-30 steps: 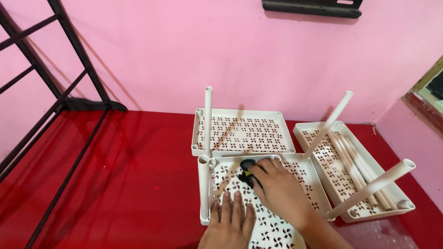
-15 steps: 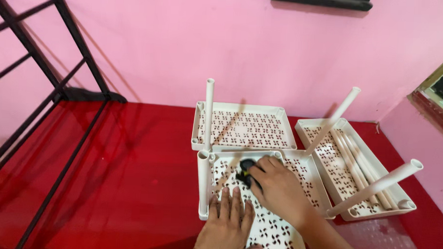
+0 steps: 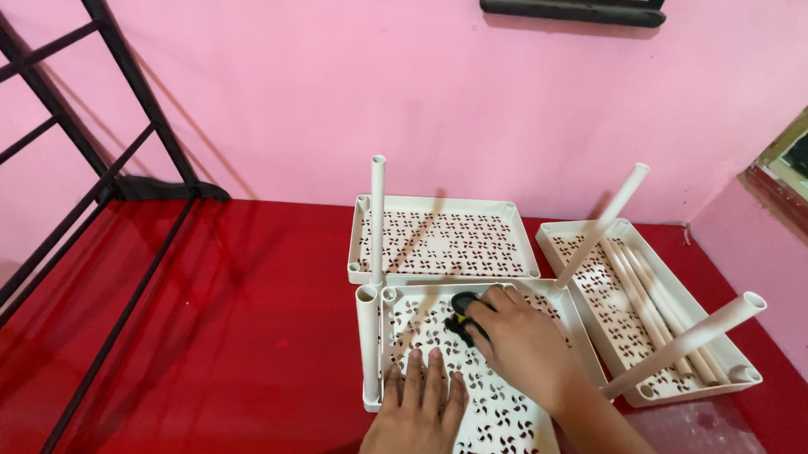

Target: The person wipes the surfaces of white plastic trays with a cloth, then stacks the trays onto vertical support poles to form a two-tier shelving unit. The person handles the trays and poles by hand and places the assembled unit on a red table.

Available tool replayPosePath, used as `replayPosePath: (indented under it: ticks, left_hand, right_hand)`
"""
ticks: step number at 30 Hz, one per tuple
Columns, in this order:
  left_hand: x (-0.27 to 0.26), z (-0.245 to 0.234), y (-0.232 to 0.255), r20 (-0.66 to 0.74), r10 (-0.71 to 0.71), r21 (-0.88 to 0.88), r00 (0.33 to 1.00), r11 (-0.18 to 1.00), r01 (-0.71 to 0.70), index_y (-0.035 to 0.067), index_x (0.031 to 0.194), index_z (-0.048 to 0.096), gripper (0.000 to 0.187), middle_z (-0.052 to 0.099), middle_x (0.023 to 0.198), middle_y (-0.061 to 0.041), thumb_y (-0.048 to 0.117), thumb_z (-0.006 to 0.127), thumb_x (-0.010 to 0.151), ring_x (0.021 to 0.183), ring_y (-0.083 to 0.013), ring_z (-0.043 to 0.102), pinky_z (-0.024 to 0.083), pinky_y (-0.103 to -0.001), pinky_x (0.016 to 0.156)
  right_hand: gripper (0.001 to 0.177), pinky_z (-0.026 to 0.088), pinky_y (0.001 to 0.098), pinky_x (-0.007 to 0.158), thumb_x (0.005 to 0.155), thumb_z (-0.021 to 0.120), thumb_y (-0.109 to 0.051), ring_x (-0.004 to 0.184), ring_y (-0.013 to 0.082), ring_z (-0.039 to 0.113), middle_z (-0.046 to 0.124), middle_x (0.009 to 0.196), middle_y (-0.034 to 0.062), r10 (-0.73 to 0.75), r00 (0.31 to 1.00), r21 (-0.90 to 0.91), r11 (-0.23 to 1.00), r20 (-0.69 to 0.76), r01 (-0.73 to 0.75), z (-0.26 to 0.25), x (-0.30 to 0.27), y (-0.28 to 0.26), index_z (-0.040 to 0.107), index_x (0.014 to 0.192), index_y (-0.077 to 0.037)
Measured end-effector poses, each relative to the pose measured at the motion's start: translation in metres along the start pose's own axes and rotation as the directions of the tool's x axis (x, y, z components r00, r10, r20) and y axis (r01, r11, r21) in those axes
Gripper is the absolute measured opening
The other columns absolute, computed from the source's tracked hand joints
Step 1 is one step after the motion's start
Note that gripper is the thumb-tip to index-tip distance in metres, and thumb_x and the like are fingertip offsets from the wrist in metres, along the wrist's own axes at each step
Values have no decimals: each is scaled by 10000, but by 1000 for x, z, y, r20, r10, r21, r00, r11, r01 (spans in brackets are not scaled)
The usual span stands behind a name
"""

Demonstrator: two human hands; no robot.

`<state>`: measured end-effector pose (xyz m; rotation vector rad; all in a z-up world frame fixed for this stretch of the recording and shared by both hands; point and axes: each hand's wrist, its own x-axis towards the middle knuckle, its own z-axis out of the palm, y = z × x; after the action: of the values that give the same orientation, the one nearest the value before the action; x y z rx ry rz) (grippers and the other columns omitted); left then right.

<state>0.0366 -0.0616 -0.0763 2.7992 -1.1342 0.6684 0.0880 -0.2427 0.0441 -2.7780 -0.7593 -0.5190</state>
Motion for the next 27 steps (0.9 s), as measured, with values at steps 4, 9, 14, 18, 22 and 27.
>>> replayPosePath:
  ticks: [4, 9, 14, 18, 22, 27]
  left_hand:
    - [2, -8, -1, 35, 34, 28, 999, 999, -35, -81, 1382, 492, 1001, 496, 1382, -326, 801, 403, 917, 1277, -427, 478, 418, -729, 860]
    - [2, -8, -1, 25, 48, -4, 999, 999, -48, -45, 1376, 514, 959, 504, 1332, -298, 803, 409, 941, 1224, -407, 475, 409, -706, 849]
    - [1, -4, -1, -78, 107, 5, 991, 994, -107, -106, 1264, 603, 832, 611, 1182, -318, 664, 463, 983, 1144, -402, 598, 529, -612, 755]
    - [-5, 2, 4, -142, 116, 209, 983, 974, -85, -90, 1207, 650, 315, 683, 1060, -313, 159, 574, 1031, 1012, -370, 707, 594, -492, 663]
    - [-5, 6, 8, -177, 103, 174, 979, 982, -72, -140, 1149, 650, 357, 682, 1074, -363, 128, 580, 925, 971, -440, 725, 604, -604, 617]
    - [-2, 4, 8, -103, 102, 135, 989, 987, -88, -169, 1190, 626, 409, 650, 1156, -396, 105, 566, 892, 1047, -494, 693, 595, -648, 654]
  right_hand:
    - [224, 529, 448, 835, 873, 690, -207, 1006, 329, 616, 624, 999, 116, -7, 1000, -11, 1000, 9, 7, -2, 2, -1, 687, 1053, -74]
    - [211, 532, 447, 830, 871, 694, -202, 1011, 316, 619, 624, 1032, 106, -76, 994, 99, 993, 82, 67, -2, 0, 1, 673, 1039, -75]
    - [207, 520, 457, 859, 885, 690, -203, 1023, 320, 614, 614, 1041, 106, 17, 995, 110, 994, 102, -28, -7, 3, 1, 671, 1059, -92]
    - [213, 515, 454, 868, 863, 724, -226, 1078, 332, 596, 612, 1040, 105, -88, 962, 203, 979, 257, 35, -7, 1, 3, 668, 1014, -87]
    - [219, 522, 453, 886, 892, 693, -211, 1043, 311, 618, 611, 1064, 86, 22, 972, 121, 991, 232, -52, -5, 0, 5, 665, 1087, -117]
    - [254, 524, 449, 864, 846, 725, -195, 1061, 335, 597, 593, 1073, 107, -53, 968, 145, 989, 246, 17, -5, -1, 6, 646, 1067, -97]
